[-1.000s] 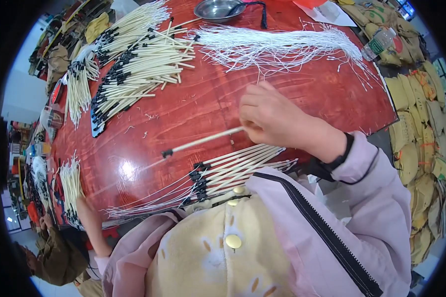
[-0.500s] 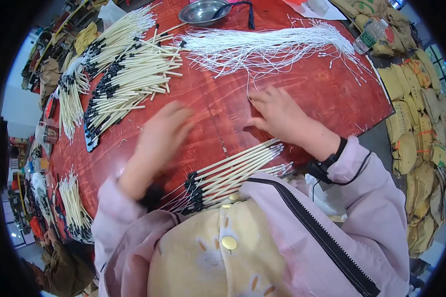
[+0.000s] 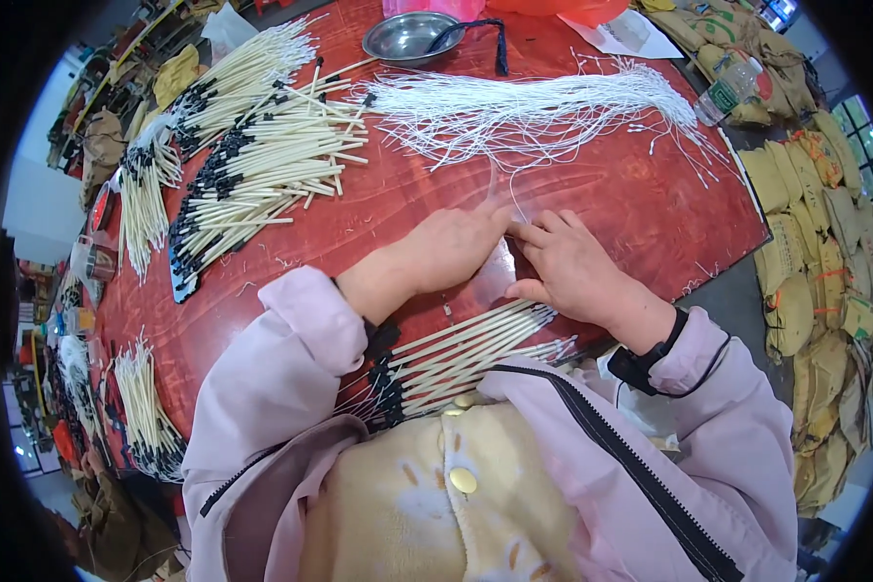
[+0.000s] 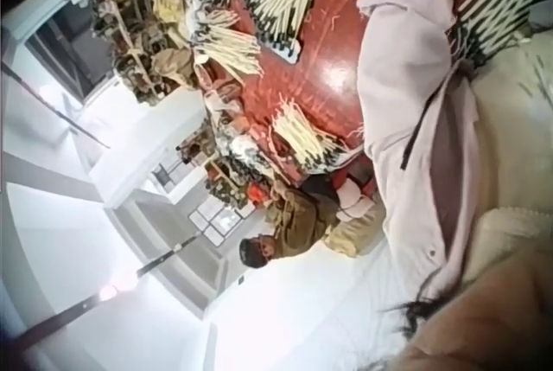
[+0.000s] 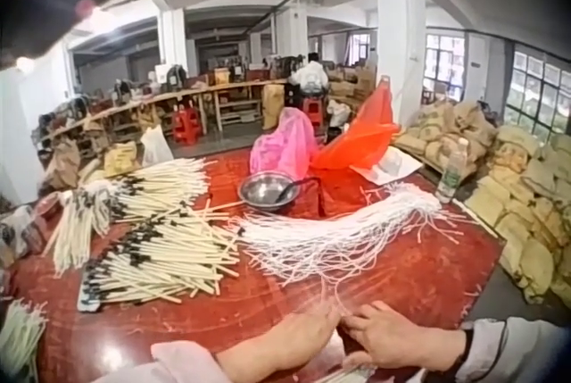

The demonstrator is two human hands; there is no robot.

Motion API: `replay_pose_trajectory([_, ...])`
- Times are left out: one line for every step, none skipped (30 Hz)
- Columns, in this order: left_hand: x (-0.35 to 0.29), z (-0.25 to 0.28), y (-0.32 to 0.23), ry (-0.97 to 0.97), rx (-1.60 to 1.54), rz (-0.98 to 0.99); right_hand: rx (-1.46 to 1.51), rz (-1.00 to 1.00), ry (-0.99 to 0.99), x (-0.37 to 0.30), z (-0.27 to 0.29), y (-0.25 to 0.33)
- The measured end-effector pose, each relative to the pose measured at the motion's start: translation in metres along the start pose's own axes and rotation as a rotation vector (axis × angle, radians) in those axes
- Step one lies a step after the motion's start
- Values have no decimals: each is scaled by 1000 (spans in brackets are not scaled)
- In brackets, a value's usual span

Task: The person picks up a white tube and a white string, threads the string through the tube by hand, and then places the assembled piece onto a pile on the table.

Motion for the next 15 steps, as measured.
replay_pose_trajectory([-6, 2, -1, -2, -60, 53, 0, -1, -2, -1, -1, 0])
replay_pose_trajectory([-10, 4, 1, -4, -120, 104, 13, 0, -23, -1, -1, -1])
replay_pose_trajectory([-12, 6, 1, -3, -118, 102, 26, 0, -45, -1, -1, -1])
replay_pose_trajectory([-15, 12, -2, -66, -104, 46, 37, 6, -67, -1, -1, -1])
replay_pose_trajectory([-17, 17, -4, -128, -89, -12, 35, 8, -68, -1, -2, 0])
replay_pose_trajectory([-19, 22, -7, -191, -75, -70, 41, -1, -68, -1, -2, 0])
replay_pose_trajectory([-18, 20, -5, -193, -73, -72, 47, -11, -69, -1, -3, 1])
replay_pose_trajectory([-16, 12, 1, -145, -42, -61, 53, -22, -69, -1, -4, 1])
replay_pose_trajectory([-14, 8, 7, -103, -6, -45, 47, -14, -73, 0, -4, 1])
replay_pose_trajectory([-14, 3, 13, -61, 30, -28, 46, -7, -91, -1, -4, 1])
replay_pose_trajectory([-12, 0, 11, -61, 32, -30, 48, -10, -107, -3, -6, 0])
replay_pose_trajectory([-12, -4, 8, -70, 26, -17, 51, -11, -122, -4, -6, -1])
replay_pose_trajectory([-12, -9, 5, -78, 20, -3, 50, -11, -125, -2, -5, -2])
replay_pose_trajectory([-13, -9, 1, -87, 14, 12, 56, -7, -101, 0, -4, -2])
replay_pose_trajectory([-14, -6, 2, -89, 17, 14, 61, -2, -77, 2, -2, -2])
Point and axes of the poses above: each hand's wrist, its own x-axis towards the middle knuckle, its own z-axis out of the back of the hand, y = z × x, the point moved 5 cm from there along x, towards the middle knuckle, and after that the axes turned 7 degrees about -x, right-handed, at the moved point
